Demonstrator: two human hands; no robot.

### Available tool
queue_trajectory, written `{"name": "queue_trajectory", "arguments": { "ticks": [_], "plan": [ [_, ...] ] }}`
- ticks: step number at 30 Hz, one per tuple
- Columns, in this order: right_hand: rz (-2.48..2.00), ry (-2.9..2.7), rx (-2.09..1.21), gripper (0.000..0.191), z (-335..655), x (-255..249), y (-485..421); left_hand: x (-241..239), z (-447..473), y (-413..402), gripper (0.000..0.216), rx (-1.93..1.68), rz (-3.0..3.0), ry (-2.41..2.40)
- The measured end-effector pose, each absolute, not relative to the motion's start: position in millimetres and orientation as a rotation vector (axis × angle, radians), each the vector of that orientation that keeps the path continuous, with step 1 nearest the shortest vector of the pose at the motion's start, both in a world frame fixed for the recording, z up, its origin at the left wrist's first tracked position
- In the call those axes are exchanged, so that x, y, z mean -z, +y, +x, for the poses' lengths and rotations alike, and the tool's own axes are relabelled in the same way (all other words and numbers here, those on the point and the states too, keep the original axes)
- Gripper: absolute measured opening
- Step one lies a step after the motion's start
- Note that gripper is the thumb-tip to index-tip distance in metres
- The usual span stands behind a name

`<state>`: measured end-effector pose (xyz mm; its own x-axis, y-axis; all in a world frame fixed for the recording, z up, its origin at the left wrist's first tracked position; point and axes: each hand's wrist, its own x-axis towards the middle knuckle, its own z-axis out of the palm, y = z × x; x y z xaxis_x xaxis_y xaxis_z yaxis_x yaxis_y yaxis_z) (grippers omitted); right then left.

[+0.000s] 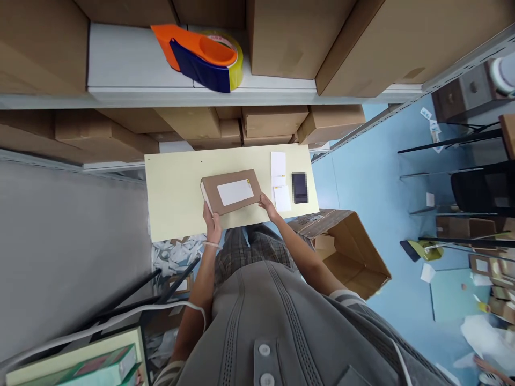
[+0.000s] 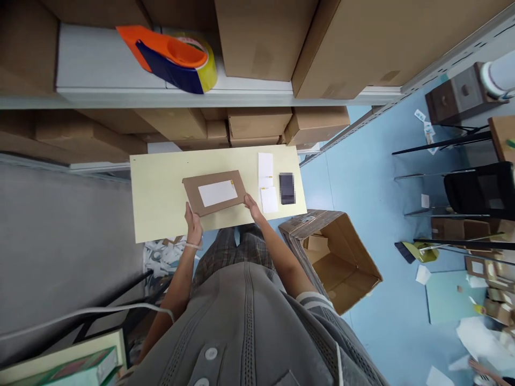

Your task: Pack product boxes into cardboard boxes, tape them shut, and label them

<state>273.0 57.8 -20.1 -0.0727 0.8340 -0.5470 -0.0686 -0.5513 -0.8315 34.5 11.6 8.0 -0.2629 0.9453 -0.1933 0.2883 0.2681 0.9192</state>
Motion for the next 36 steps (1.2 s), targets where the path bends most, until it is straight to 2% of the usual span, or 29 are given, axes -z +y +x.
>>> {"name": "queue_trajectory", "arguments": {
  "ticks": [7, 13, 16, 19, 27, 31, 36],
  "plan": [
    [-1.700, -0.771, -1.673, 0.056, 287.9, 28.7, 61.7, -43.8, 68.5, 14.5, 0.074, -1.026, 1.394, 1.773],
    [-1.909, -0.693, -1.475, 0.038, 300.6, 26.1, 58.2, -75.2, 84.9, 27.8, 0.057, -0.984, 1.502, 1.778],
    [-1.931, -0.697, -1.362, 0.042, 306.2, 15.5, 49.1, -87.2, 92.3, 38.1, 0.044, -0.978, 1.590, 1.744],
    [-1.816, -0.746, -1.394, 0.045, 310.8, -2.8, 34.3, -93.1, 102.7, 49.2, 0.035, -0.934, 1.650, 1.688],
    [-1.635, -0.740, -1.470, 0.050, 322.6, -50.6, 8.6, -98.6, 126.7, 94.7, 0.031, -0.841, 1.748, 1.557],
    [-1.640, -0.620, -1.423, 0.052, 329.3, -67.2, 13.3, -102.2, 126.9, 125.8, 0.040, -0.887, 1.774, 1.499],
    [-1.667, -0.471, -1.367, 0.055, 327.9, -90.8, 27.6, -98.9, 123.7, 156.9, 0.049, -0.752, 1.768, 1.425]
  ]
}}
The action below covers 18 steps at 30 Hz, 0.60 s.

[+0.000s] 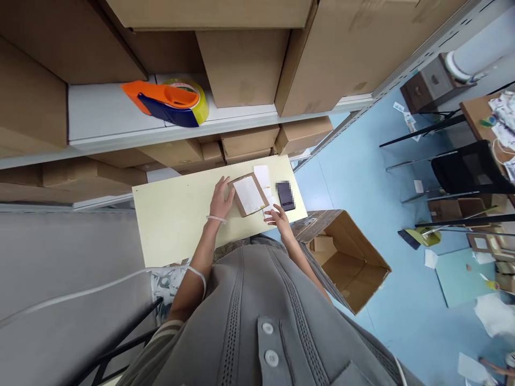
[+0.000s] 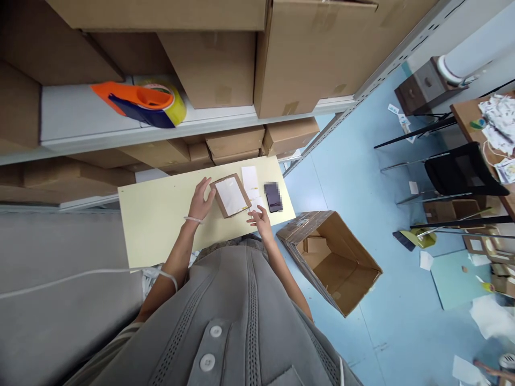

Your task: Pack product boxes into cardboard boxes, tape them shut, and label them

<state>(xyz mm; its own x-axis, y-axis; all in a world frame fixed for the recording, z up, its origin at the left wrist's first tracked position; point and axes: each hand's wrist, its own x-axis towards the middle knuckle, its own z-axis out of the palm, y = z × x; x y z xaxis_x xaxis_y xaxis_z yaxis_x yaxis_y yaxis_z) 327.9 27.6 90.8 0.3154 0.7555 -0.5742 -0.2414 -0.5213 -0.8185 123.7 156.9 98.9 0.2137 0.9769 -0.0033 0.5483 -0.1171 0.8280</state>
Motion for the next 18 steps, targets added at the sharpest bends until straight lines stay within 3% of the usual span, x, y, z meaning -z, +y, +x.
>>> {"name": "queue_trajectory", "arguments": {
  "ticks": [7, 18],
  "plan": [
    [-1.833, -0.580, -1.306, 0.044, 316.3, -104.7, 51.7, -96.3, 112.0, 161.7, 0.044, -0.695, 1.725, 1.370],
    [-1.903, -1.367, -1.192, 0.053, 282.7, -119.1, 114.6, -122.3, 50.6, 107.0, 0.023, -0.592, 1.523, 1.761]
  ]
}}
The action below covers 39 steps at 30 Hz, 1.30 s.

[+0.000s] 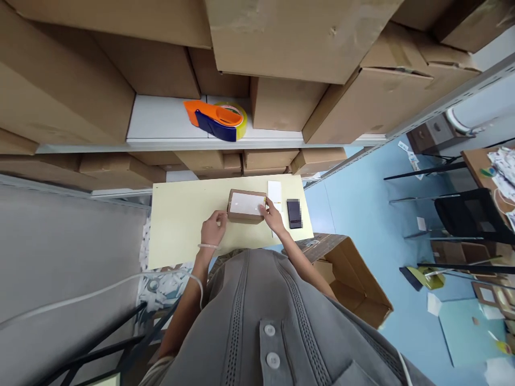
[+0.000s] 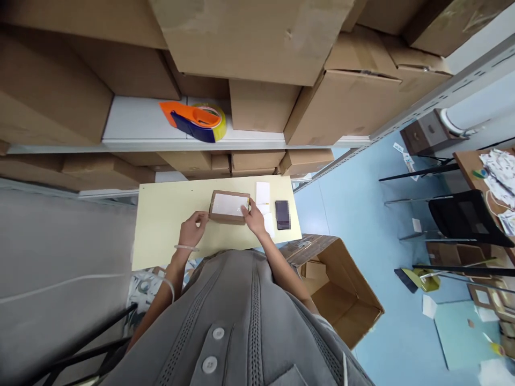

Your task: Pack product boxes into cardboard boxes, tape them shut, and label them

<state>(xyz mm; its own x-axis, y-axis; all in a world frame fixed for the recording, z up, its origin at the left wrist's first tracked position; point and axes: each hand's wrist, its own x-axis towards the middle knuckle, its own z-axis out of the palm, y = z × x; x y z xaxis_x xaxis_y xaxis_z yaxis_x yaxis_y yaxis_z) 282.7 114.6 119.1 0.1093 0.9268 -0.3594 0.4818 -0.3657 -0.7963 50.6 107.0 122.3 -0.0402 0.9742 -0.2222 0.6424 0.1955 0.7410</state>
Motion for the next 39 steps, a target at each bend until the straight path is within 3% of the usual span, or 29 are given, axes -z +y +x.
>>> {"name": "queue_trajectory", "arguments": {
  "ticks": [8, 13, 19, 29, 33, 39],
  "plan": [
    [-1.805, -1.609, -1.097, 0.050, 254.3, -117.3, 146.2, -134.1, 50.1, 81.4, 0.023, -0.324, 1.460, 1.846],
    [-1.837, -1.362, -1.041, 0.060, 270.6, -114.9, 118.4, -132.2, 32.7, 101.1, 0.027, -0.550, 1.487, 2.056],
    [-1.831, -1.140, -1.242, 0.061, 283.0, -113.2, 69.8, -112.5, 36.6, 117.0, 0.040, -0.675, 1.700, 1.688],
    [-1.755, -1.352, -1.340, 0.068, 257.5, -121.6, 102.5, -123.7, 30.1, 90.1, 0.030, -0.443, 1.627, 1.896],
    [-1.730, -1.602, -1.296, 0.062, 231.9, -126.0, 130.6, -124.7, 26.7, 74.7, 0.033, -0.245, 1.591, 1.929],
    [-1.507, -2.248, -1.040, 0.039, 168.6, -125.8, 148.3, -107.5, 65.8, 52.3, 0.035, -0.416, 1.371, 1.427]
  ]
}}
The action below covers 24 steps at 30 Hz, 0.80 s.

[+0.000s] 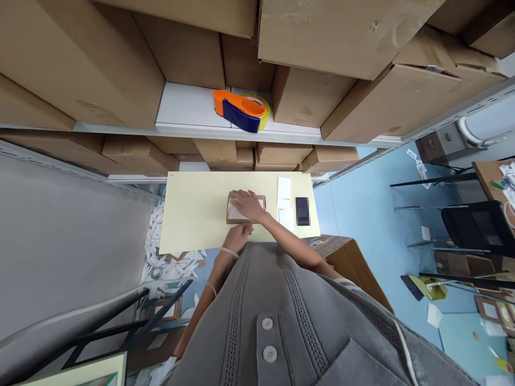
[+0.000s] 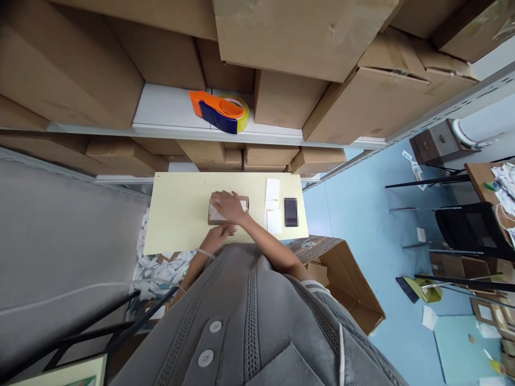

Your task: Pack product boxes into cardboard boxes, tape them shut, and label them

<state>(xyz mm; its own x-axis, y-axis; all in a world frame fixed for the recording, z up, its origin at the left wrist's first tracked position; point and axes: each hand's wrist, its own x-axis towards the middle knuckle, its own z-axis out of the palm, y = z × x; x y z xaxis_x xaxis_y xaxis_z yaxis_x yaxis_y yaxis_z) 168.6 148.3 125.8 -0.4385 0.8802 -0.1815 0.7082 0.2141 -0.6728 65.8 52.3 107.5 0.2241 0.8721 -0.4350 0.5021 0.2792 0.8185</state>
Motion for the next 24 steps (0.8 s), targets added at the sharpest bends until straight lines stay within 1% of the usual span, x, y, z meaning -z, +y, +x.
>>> {"name": "queue_trajectory", "arguments": {
  "ticks": [3, 6, 8, 10, 13, 15, 18, 21, 24],
  "plan": [
    [-1.342, -2.454, -0.934, 0.032, 152.0, -123.4, 139.5, -104.8, 82.3, 52.3, 0.031, -0.471, 1.434, 1.331],
    [-1.261, -2.466, -0.911, 0.034, 154.7, -128.7, 130.8, -110.8, 81.7, 57.9, 0.028, -0.478, 1.454, 1.319],
    [-1.272, -2.381, -0.913, 0.039, 166.6, -136.1, 127.0, -117.6, 72.7, 61.8, 0.029, -0.449, 1.435, 1.290],
    [-1.330, -2.241, -0.911, 0.045, 185.1, -142.2, 122.9, -124.1, 59.1, 65.5, 0.037, -0.493, 1.364, 1.289],
    [-1.502, -1.967, -0.928, 0.051, 219.6, -140.3, 111.9, -127.8, 34.3, 72.7, 0.048, -0.752, 1.196, 1.392],
    [-1.623, -1.787, -0.985, 0.054, 240.8, -130.9, 101.0, -124.5, 18.9, 79.3, 0.044, -0.895, 1.156, 1.568],
    [-1.744, -1.550, -1.191, 0.053, 260.1, -113.3, 84.7, -112.6, 4.4, 89.8, 0.036, -0.951, 1.184, 1.817],
    [-1.739, -1.372, -1.404, 0.049, 261.9, -103.4, 76.3, -99.3, 2.6, 97.7, 0.038, -0.932, 1.224, 1.870],
    [-1.697, -1.279, -1.500, 0.049, 254.4, -103.3, 78.2, -91.1, 7.9, 101.3, 0.036, -0.857, 1.320, 1.840]
  ]
}}
